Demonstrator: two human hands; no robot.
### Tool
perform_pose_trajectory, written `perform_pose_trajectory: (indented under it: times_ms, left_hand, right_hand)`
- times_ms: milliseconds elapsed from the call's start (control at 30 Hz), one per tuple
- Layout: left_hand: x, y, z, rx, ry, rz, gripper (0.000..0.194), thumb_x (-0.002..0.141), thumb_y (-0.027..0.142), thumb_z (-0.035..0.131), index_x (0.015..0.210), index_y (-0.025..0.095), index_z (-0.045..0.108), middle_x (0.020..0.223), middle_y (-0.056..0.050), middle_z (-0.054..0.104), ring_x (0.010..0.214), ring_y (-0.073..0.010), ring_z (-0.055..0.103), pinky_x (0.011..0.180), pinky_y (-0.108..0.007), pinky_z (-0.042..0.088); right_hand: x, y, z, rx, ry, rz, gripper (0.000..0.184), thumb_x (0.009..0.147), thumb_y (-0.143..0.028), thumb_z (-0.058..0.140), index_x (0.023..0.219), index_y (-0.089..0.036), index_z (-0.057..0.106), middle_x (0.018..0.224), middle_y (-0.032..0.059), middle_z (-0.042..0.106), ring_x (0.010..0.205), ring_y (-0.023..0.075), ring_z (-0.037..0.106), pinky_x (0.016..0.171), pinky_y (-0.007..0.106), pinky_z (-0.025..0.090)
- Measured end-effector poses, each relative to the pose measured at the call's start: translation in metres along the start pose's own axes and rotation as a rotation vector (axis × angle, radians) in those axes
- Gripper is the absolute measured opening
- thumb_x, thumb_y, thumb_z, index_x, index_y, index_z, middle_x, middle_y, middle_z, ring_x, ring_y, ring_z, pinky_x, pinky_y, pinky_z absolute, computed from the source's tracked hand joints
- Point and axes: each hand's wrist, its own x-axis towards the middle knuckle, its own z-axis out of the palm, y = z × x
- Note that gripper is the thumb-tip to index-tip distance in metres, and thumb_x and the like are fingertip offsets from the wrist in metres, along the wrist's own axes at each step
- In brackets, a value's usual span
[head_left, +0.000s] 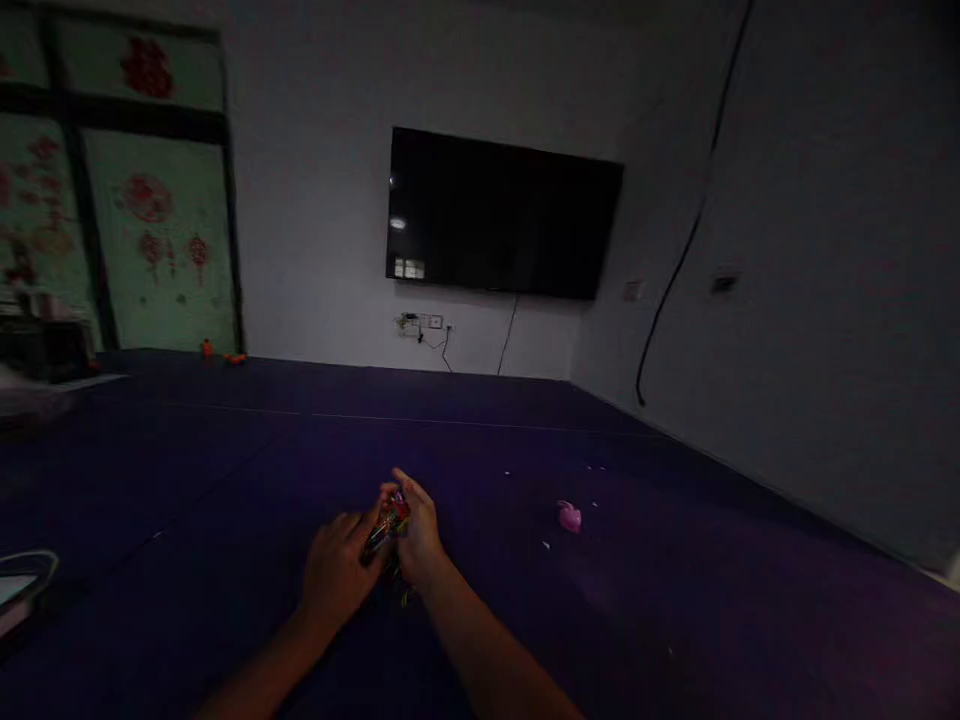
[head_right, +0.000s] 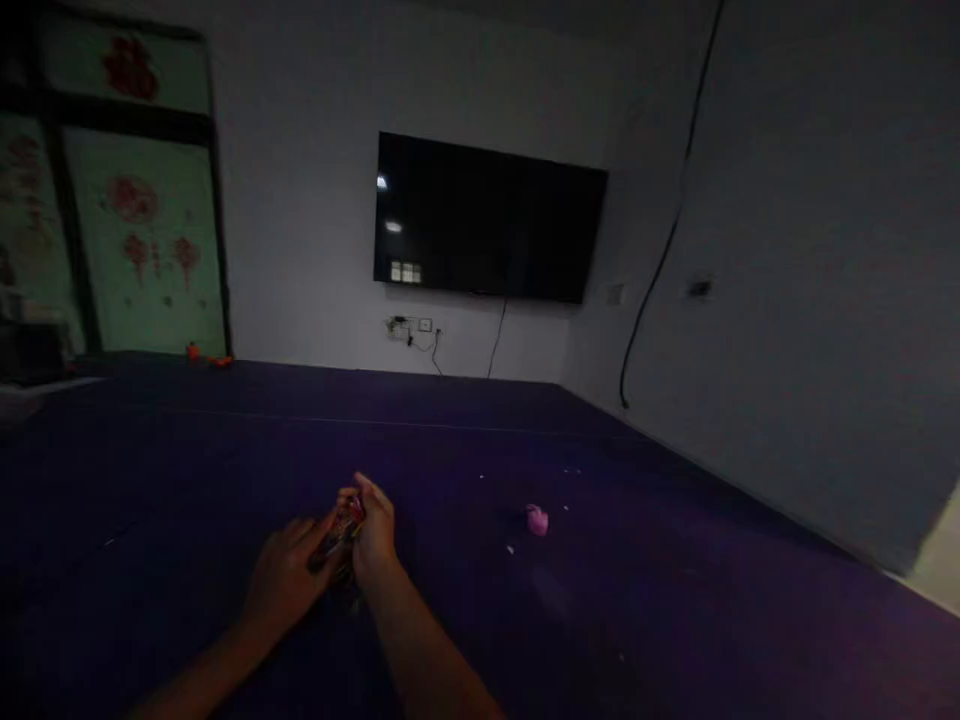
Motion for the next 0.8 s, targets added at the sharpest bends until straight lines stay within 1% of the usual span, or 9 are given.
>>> perform_pose_trajectory:
  times_ms: [133,267,333,433,500,567,667,800]
  left_hand:
    - [0.0,-0.002,0.0,-0.001,0.042,-0.023,0.036,0.082,0.032,0.05,0.112,0.018,0.063,0.085,-0.006,0.067,0.081,-0.0225,0.059,0.068,-0.034,0.042]
    - [0.0,-0.005,0.002,-0.011,0.081,0.005,0.036,0.082,0.034,0.049,0.112,0.018,0.063,0.081,-0.007,0.067,0.078,-0.0225,0.06,0.066,-0.034,0.043]
    - [-0.001,-0.006,0.003,-0.012,0.102,0.041,0.036,0.082,0.034,0.05,0.111,0.017,0.063,0.08,-0.007,0.067,0.077,-0.0222,0.06,0.065,-0.034,0.043]
    - [-0.001,-0.007,0.004,-0.017,0.13,0.089,0.034,0.081,0.031,0.051,0.109,0.016,0.063,0.081,-0.007,0.067,0.077,-0.0219,0.06,0.064,-0.034,0.044]
    - [0.0,-0.007,0.003,-0.037,0.139,0.094,0.034,0.081,0.03,0.051,0.11,0.016,0.063,0.081,-0.006,0.067,0.077,-0.0218,0.059,0.064,-0.034,0.044]
    - [0.001,-0.007,0.003,-0.068,0.142,0.076,0.036,0.082,0.033,0.05,0.112,0.016,0.062,0.082,-0.006,0.067,0.077,-0.0217,0.06,0.065,-0.034,0.045]
    - [0.001,-0.006,0.001,-0.094,0.133,0.051,0.038,0.084,0.038,0.049,0.112,0.016,0.062,0.081,-0.007,0.066,0.077,-0.0215,0.06,0.066,-0.034,0.046]
    - [0.0,-0.004,0.0,-0.088,0.122,0.032,0.038,0.084,0.039,0.048,0.113,0.019,0.063,0.081,-0.006,0.066,0.076,-0.0212,0.059,0.065,-0.034,0.045]
  right_hand:
    - [0.002,0.002,0.0,-0.029,-0.003,0.047,0.024,0.068,-0.02,0.06,0.09,-0.02,0.07,0.076,0.0029,0.073,0.063,0.0128,0.063,0.06,0.024,0.049]
    - [0.004,0.005,0.0,-0.061,-0.015,0.078,0.021,0.07,-0.019,0.055,0.085,-0.018,0.07,0.082,0.0057,0.073,0.073,0.0144,0.065,0.066,0.024,0.049]
    - [0.006,0.004,-0.001,-0.087,-0.042,0.09,0.022,0.067,-0.014,0.055,0.083,-0.018,0.07,0.083,0.0057,0.073,0.076,0.0146,0.065,0.068,0.024,0.048]
    - [0.009,0.0,-0.004,-0.119,-0.116,0.162,0.034,0.059,-0.003,0.053,0.085,-0.018,0.069,0.084,0.0055,0.072,0.079,0.0153,0.066,0.07,0.025,0.048]
    - [0.011,-0.003,-0.005,-0.099,-0.137,0.215,0.039,0.055,0.0,0.049,0.086,-0.017,0.068,0.085,0.0063,0.072,0.081,0.0161,0.066,0.071,0.027,0.048]
    - [0.012,-0.006,-0.004,-0.041,-0.115,0.243,0.039,0.054,-0.001,0.046,0.084,-0.016,0.067,0.083,0.007,0.072,0.08,0.0163,0.066,0.073,0.028,0.049]
    - [0.012,-0.008,-0.001,0.055,-0.06,0.267,0.034,0.054,-0.005,0.044,0.077,-0.015,0.067,0.077,0.0077,0.072,0.075,0.0165,0.066,0.075,0.03,0.049]
    - [0.01,-0.009,0.0,0.096,-0.034,0.295,0.026,0.062,-0.014,0.044,0.07,-0.013,0.069,0.073,0.0107,0.072,0.07,0.019,0.066,0.076,0.033,0.05]
